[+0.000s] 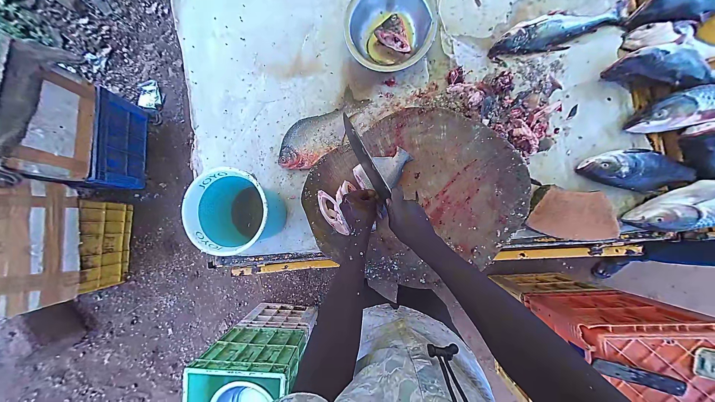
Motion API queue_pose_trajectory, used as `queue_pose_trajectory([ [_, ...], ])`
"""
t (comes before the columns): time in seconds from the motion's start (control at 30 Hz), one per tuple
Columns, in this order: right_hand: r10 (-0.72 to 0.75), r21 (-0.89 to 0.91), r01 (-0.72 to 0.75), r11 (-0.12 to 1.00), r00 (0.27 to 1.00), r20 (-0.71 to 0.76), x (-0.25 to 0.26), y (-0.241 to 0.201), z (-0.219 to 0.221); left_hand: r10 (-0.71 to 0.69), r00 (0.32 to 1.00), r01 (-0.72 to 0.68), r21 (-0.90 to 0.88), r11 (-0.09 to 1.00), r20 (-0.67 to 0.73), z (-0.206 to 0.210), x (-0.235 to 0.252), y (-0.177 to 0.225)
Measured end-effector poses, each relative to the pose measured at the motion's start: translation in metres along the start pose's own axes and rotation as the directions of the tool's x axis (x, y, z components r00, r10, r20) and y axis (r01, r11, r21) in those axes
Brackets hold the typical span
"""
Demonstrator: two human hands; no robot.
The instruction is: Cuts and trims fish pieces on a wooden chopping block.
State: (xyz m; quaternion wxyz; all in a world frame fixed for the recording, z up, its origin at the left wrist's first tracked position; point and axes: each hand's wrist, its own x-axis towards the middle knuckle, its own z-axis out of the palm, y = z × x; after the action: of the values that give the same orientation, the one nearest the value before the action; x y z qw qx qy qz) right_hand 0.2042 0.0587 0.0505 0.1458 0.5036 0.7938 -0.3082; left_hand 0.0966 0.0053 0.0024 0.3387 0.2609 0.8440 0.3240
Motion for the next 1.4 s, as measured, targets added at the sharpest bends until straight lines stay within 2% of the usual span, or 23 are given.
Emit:
queue_pose_trajectory([
  [0.07, 0.064, -0.045, -0.059, 0.997, 0.989, 0.130, -0.018, 0.003, -0.011, 0.017, 1.000, -0.017, -0.019, 1.000, 0.017, 0.000, 0.001, 0.000],
  [0.17, 0.175, -0.183, -0.113, 0.977, 0.911, 0.373, -0.055, -0.002, -0.058, -0.050, 0.995, 0.050, 0.000, 0.999, 0.090, -0.019, -0.011, 0.014],
  [0.23, 0.207, -0.235, -0.115, 0.965, 0.885, 0.417, -0.060, -0.017, -0.077, -0.134, 0.983, 0.124, 0.087, 0.988, 0.127, -0.031, -0.020, 0.019],
  [0.3, 0.193, -0.234, -0.111, 0.966, 0.910, 0.367, -0.031, -0.031, -0.066, -0.180, 0.974, 0.165, 0.115, 0.980, 0.135, -0.027, -0.016, 0.023],
  [0.4, 0.084, -0.159, -0.052, 0.986, 0.975, 0.206, 0.034, -0.052, -0.013, -0.220, 0.965, 0.203, 0.121, 0.972, 0.145, -0.036, -0.003, 0.018],
  [0.47, 0.041, -0.126, -0.021, 0.992, 0.987, 0.158, 0.062, -0.055, -0.016, -0.190, 0.976, 0.176, 0.127, 0.976, 0.107, -0.029, 0.040, 0.014],
  [0.5, 0.054, -0.122, -0.031, 0.992, 0.980, 0.191, 0.051, -0.045, -0.025, -0.188, 0.974, 0.170, 0.138, 0.976, 0.125, -0.020, 0.046, 0.014],
  [0.53, 0.109, -0.152, -0.065, 0.986, 0.947, 0.301, 0.012, -0.031, -0.029, -0.227, 0.960, 0.206, 0.134, 0.969, 0.164, -0.007, 0.016, 0.003],
  [0.6, 0.152, -0.195, -0.093, 0.976, 0.937, 0.314, -0.009, -0.037, -0.058, -0.054, 0.989, 0.048, 0.047, 0.998, 0.135, -0.011, 0.021, -0.001],
  [0.67, 0.184, -0.219, -0.112, 0.969, 0.922, 0.342, -0.025, -0.032, -0.052, -0.002, 0.991, -0.001, 0.023, 1.000, 0.133, -0.012, 0.001, -0.014],
  [0.77, 0.073, -0.195, -0.036, 0.980, 0.980, 0.184, 0.037, -0.041, -0.010, -0.070, 0.987, 0.060, 0.069, 0.996, 0.146, -0.021, 0.008, 0.003],
  [0.83, -0.004, -0.138, 0.021, 0.990, 0.993, 0.122, 0.065, -0.045, 0.005, -0.076, 0.987, 0.064, 0.088, 0.994, 0.140, -0.033, 0.006, 0.004],
  [0.9, 0.018, -0.114, 0.005, 0.993, 0.979, 0.204, 0.047, -0.031, -0.012, -0.044, 0.992, 0.033, 0.095, 0.995, 0.116, -0.016, 0.000, -0.002],
  [0.97, 0.072, -0.172, -0.026, 0.985, 0.962, 0.264, 0.020, -0.026, -0.047, -0.031, 0.996, 0.022, 0.106, 0.994, 0.085, -0.019, 0.004, 0.009],
  [1.03, 0.128, -0.195, -0.064, 0.979, 0.933, 0.337, -0.010, -0.004, -0.029, -0.066, 0.992, 0.056, 0.095, 0.994, 0.105, -0.026, -0.018, 0.000],
  [1.1, 0.090, -0.169, -0.043, 0.985, 0.956, 0.279, 0.009, 0.007, 0.000, -0.067, 0.993, 0.059, 0.081, 0.995, 0.093, -0.013, -0.008, -0.006],
  [1.17, 0.014, -0.084, -0.002, 0.996, 0.989, 0.145, 0.049, 0.005, 0.007, -0.027, 0.999, 0.023, 0.089, 0.996, 0.043, 0.007, 0.029, -0.007],
  [1.2, 0.002, -0.052, 0.004, 0.999, 0.994, 0.108, 0.053, 0.004, 0.007, -0.008, 0.999, 0.004, 0.101, 0.995, 0.044, 0.011, 0.032, -0.008],
  [1.3, 0.020, -0.054, -0.012, 0.998, 0.991, 0.132, 0.020, 0.010, 0.015, 0.088, 0.996, -0.089, 0.088, 0.992, 0.006, 0.018, 0.002, -0.028],
  [1.4, 0.151, -0.122, -0.118, 0.985, 0.941, 0.303, -0.040, 0.033, 0.008, 0.122, 0.987, -0.110, 0.110, 0.988, -0.108, 0.014, -0.016, -0.016],
])
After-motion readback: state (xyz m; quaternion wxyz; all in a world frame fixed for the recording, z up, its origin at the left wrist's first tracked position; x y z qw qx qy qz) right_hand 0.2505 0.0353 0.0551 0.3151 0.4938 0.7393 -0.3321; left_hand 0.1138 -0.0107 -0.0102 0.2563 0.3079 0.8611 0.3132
